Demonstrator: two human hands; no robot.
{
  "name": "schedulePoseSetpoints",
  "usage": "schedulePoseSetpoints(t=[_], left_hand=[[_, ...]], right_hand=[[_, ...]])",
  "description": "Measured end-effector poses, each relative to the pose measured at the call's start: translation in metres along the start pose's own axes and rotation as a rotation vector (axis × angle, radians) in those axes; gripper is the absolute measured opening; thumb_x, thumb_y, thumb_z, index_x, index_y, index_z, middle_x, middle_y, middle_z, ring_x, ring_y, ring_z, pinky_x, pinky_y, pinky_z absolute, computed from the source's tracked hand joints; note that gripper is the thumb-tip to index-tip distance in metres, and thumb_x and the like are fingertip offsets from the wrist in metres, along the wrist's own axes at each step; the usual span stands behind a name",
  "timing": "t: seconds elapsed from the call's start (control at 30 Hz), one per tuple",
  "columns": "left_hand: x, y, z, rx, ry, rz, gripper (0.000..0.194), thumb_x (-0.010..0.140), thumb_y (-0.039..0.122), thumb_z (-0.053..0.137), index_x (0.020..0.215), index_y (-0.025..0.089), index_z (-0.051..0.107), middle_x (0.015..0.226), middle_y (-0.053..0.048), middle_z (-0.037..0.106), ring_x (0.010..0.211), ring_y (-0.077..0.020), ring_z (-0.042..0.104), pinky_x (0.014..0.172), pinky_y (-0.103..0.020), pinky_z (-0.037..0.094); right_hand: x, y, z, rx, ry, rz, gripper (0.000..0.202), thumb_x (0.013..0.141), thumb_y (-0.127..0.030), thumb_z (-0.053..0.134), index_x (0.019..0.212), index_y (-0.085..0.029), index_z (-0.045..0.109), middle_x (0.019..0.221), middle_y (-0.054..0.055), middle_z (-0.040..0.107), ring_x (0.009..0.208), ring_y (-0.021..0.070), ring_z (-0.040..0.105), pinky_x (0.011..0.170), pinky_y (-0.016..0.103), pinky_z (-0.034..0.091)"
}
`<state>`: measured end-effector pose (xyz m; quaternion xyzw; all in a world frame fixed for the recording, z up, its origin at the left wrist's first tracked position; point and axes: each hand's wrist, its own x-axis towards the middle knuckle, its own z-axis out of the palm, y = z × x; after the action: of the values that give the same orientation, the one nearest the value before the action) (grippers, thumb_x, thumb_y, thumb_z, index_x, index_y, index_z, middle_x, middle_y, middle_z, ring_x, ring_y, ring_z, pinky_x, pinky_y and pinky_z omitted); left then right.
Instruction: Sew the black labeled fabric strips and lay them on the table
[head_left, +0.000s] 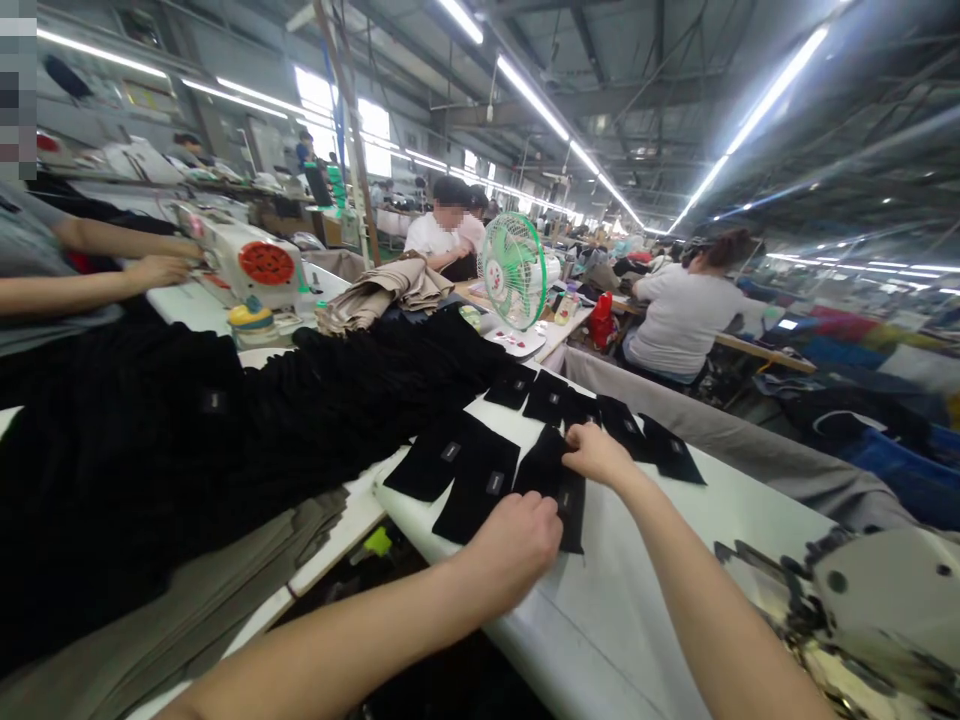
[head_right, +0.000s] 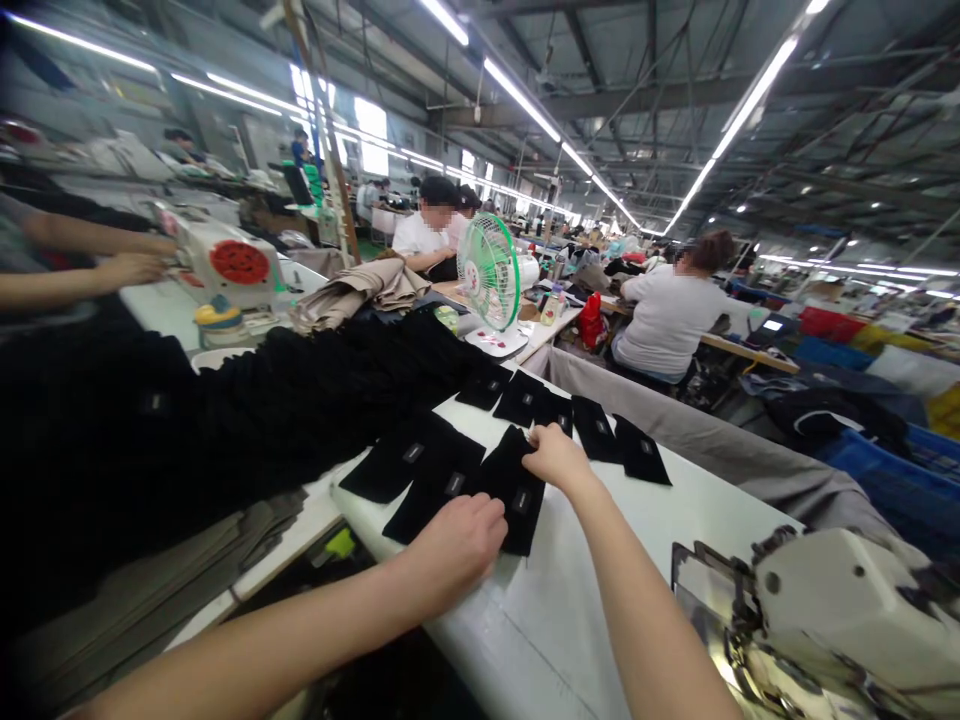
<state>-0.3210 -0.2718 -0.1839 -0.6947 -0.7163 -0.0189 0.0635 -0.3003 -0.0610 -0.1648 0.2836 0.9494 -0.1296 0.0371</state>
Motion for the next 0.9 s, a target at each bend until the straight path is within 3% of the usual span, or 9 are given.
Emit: schedulePoseSetpoints(t=[0.07, 0.17, 0.3, 0.43, 0.57, 0.63, 0.73, 0.83, 0.9], left_hand=[[-0.015, -0.006, -0.014, -0.012, 0.022, -0.068, 0.008, 0.091, 0.011, 0.053, 0.093, 0.012, 0.06, 0.094, -0.01, 0.061, 0.088, -0.0255, 0.058, 0.071, -0.038, 0.052], [-0.042, -0.017, -0.022, -0.021, -0.093, -0.208, 0.008, 0.089, 0.009, 0.055, 0.092, 0.012, 0.061, 0.097, -0.011, 0.062, 0.092, -0.0275, 0.06, 0.076, -0.04, 0.053], [-0.068, -0.027, -0.004, -0.04, -0.219, -0.293, 0.022, 0.081, 0.005, 0.06, 0.102, 0.009, 0.062, 0.105, -0.014, 0.062, 0.099, -0.0296, 0.06, 0.082, -0.041, 0.054], [-0.074, -0.033, 0.013, -0.033, -0.191, -0.224, 0.025, 0.079, 0.004, 0.061, 0.103, 0.01, 0.061, 0.105, -0.013, 0.061, 0.099, -0.0292, 0.058, 0.081, -0.04, 0.054], [-0.073, -0.049, -0.002, -0.014, -0.103, -0.137, 0.018, 0.08, 0.006, 0.06, 0.097, 0.012, 0.06, 0.099, -0.011, 0.06, 0.093, -0.0281, 0.057, 0.08, -0.04, 0.053], [-0.074, -0.063, -0.016, 0.017, -0.063, -0.195, 0.016, 0.083, 0.005, 0.057, 0.096, 0.013, 0.06, 0.1, -0.012, 0.06, 0.095, -0.0281, 0.057, 0.083, -0.041, 0.052], [-0.077, -0.086, -0.029, 0.063, -0.08, -0.364, 0.018, 0.084, 0.003, 0.052, 0.095, 0.013, 0.061, 0.103, -0.012, 0.062, 0.098, -0.0277, 0.058, 0.09, -0.041, 0.051], [-0.082, -0.101, -0.024, 0.028, -0.152, -0.426, 0.025, 0.076, -0.001, 0.052, 0.094, 0.014, 0.062, 0.105, -0.011, 0.063, 0.102, -0.0266, 0.06, 0.093, -0.039, 0.051], [-0.085, -0.106, -0.02, -0.011, -0.155, -0.423, 0.027, 0.074, 0.001, 0.053, 0.094, 0.015, 0.064, 0.106, -0.011, 0.064, 0.103, -0.027, 0.062, 0.094, -0.04, 0.051]], right_hand=[[0.001, -0.01, -0.008, 0.016, 0.011, -0.051, 0.031, 0.097, -0.036, 0.063, 0.122, -0.017, 0.062, 0.124, 0.009, 0.063, 0.105, 0.0228, 0.064, 0.089, 0.044, 0.055], [0.008, -0.043, -0.001, 0.041, 0.004, -0.14, 0.032, 0.097, -0.036, 0.064, 0.123, -0.017, 0.061, 0.126, 0.009, 0.062, 0.106, 0.0229, 0.064, 0.089, 0.044, 0.056], [0.014, -0.082, 0.027, 0.03, -0.053, -0.158, 0.032, 0.097, -0.036, 0.064, 0.122, -0.017, 0.062, 0.122, 0.008, 0.063, 0.102, 0.0218, 0.065, 0.086, 0.042, 0.057], [0.007, -0.08, 0.03, 0.012, -0.081, -0.128, 0.03, 0.097, -0.037, 0.063, 0.119, -0.016, 0.063, 0.116, 0.007, 0.065, 0.097, 0.0206, 0.066, 0.084, 0.041, 0.057], [0.01, -0.077, 0.003, 0.042, -0.035, -0.143, 0.029, 0.097, -0.038, 0.063, 0.116, -0.017, 0.063, 0.113, 0.007, 0.066, 0.096, 0.0203, 0.065, 0.084, 0.041, 0.056], [0.018, -0.089, -0.005, 0.075, 0.012, -0.155, 0.03, 0.097, -0.038, 0.063, 0.119, -0.017, 0.062, 0.116, 0.007, 0.065, 0.1, 0.0215, 0.065, 0.087, 0.043, 0.055], [0.032, -0.117, 0.003, 0.143, 0.054, -0.183, 0.033, 0.097, -0.038, 0.063, 0.124, -0.018, 0.061, 0.123, 0.008, 0.063, 0.105, 0.023, 0.064, 0.089, 0.045, 0.055], [0.042, -0.138, 0.023, 0.21, 0.035, -0.224, 0.032, 0.097, -0.037, 0.064, 0.122, -0.017, 0.062, 0.121, 0.008, 0.064, 0.102, 0.022, 0.065, 0.087, 0.043, 0.056], [0.048, -0.135, 0.028, 0.243, 0.043, -0.231, 0.031, 0.097, -0.036, 0.064, 0.121, -0.017, 0.062, 0.12, 0.008, 0.064, 0.1, 0.0214, 0.066, 0.085, 0.042, 0.057]])
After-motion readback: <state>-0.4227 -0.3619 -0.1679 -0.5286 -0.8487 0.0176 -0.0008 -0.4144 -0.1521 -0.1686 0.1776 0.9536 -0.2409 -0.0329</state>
